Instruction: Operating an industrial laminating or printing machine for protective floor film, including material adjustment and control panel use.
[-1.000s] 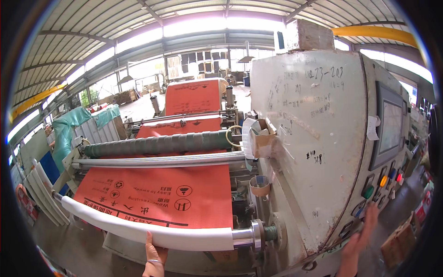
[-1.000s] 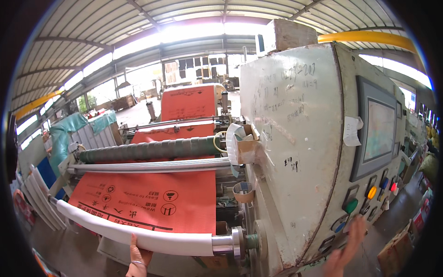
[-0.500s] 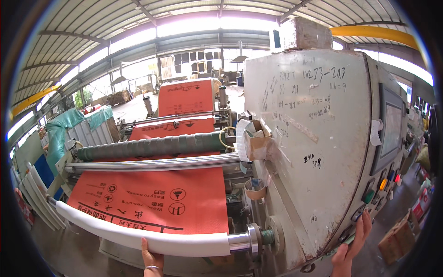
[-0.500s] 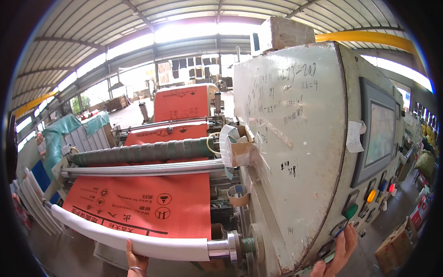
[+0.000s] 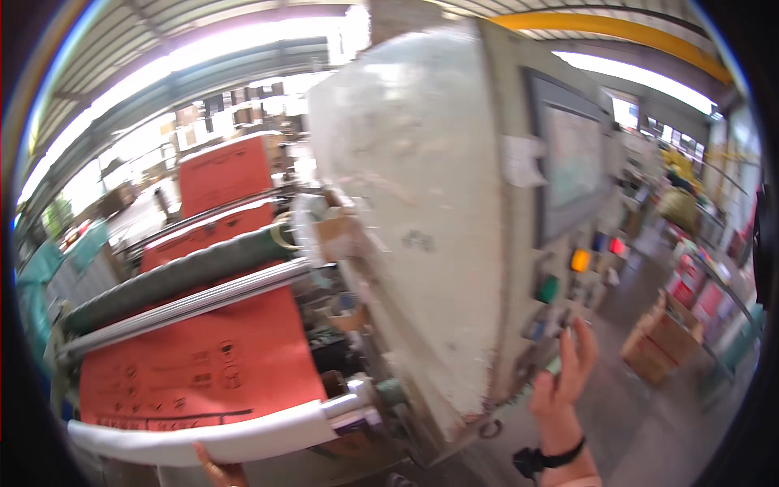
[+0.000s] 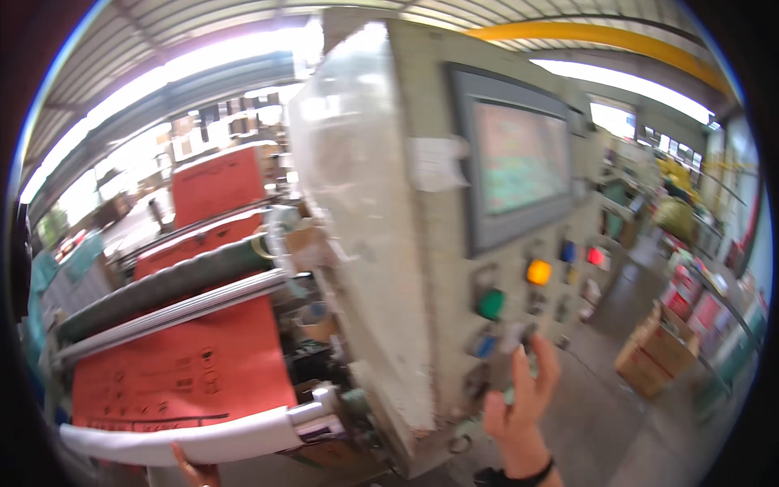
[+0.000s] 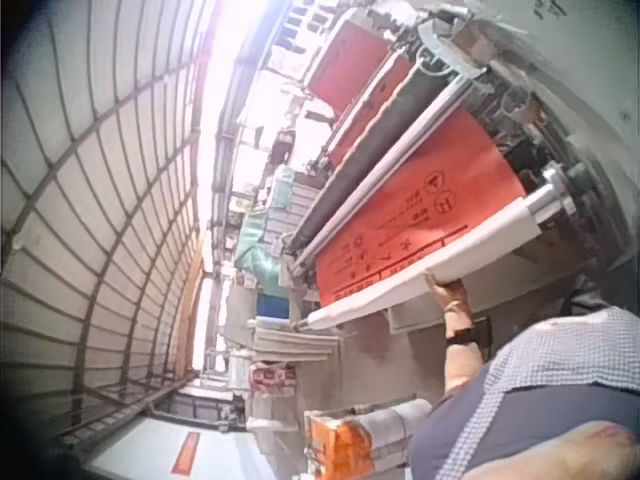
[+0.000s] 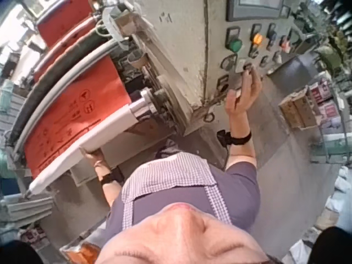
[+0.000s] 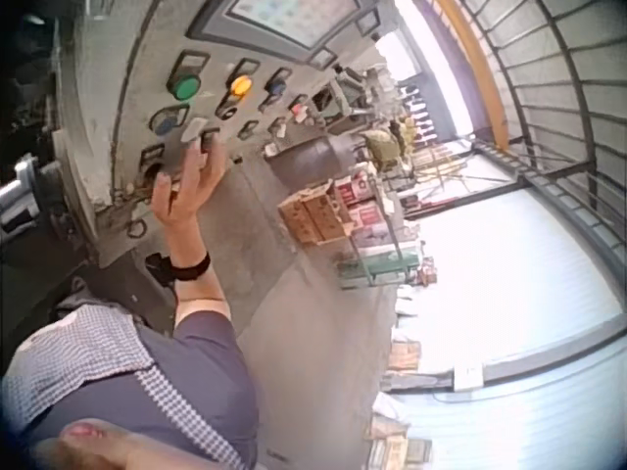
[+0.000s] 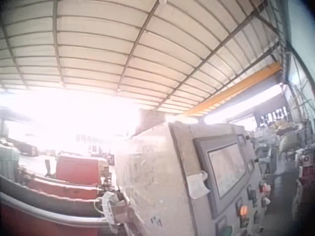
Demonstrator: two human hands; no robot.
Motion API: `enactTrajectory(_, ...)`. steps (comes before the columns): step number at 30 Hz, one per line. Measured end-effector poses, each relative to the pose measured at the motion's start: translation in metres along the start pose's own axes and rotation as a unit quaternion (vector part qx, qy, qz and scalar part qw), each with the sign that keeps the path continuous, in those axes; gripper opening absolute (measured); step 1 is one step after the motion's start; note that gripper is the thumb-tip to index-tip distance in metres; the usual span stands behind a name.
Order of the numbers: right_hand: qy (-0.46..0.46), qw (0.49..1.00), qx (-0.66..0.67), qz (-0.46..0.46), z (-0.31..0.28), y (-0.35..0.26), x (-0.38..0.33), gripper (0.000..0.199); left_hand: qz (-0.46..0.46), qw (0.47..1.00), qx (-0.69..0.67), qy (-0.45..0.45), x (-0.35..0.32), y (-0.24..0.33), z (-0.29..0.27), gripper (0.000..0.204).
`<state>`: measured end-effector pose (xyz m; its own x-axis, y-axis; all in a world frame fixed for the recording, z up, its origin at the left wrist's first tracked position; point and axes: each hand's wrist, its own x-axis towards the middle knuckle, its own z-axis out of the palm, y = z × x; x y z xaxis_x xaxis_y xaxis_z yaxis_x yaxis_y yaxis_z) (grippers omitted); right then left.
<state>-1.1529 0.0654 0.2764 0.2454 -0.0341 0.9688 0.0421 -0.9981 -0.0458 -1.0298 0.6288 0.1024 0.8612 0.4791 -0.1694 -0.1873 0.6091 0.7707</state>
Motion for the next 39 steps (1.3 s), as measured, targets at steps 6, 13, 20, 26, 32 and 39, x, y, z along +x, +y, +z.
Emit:
enactTrajectory(6, 0.073, 0.960, 0.121, 0.240, 0.026, 0.010, -0.057, 0.064, -0.033, 0.998, 0.008, -0.050, -0.005, -0.010, 0.019, 0.085)
enactTrajectory(13, 0.040, 0.980, 0.032, 0.193, 0.007, 0.016, -0.045, 0.047, -0.019, 0.999, -0.013, 0.032, -0.008, -0.008, 0.017, 0.081)
enactTrajectory(20, -0.002, 0.981, 0.020, 0.192, -0.006, 0.025, -0.030, 0.029, 0.012, 0.997, -0.071, 0.001, -0.001, -0.015, 0.000, 0.078)
enactTrajectory(26, 0.000, 0.975, 0.031, 0.220, -0.003, 0.026, -0.030, 0.027, 0.031, 0.996, -0.081, -0.005, -0.001, -0.015, 0.002, 0.076)
enactTrajectory(32, 0.002, 0.974, 0.033, 0.223, -0.003, 0.024, -0.028, 0.026, 0.041, 0.995, -0.091, -0.008, -0.004, -0.014, 0.008, 0.076)
enactTrajectory(39, 0.010, 0.977, 0.026, 0.210, -0.001, 0.025, -0.030, 0.024, 0.043, 0.995, -0.086, -0.016, -0.001, -0.017, 0.005, 0.076)
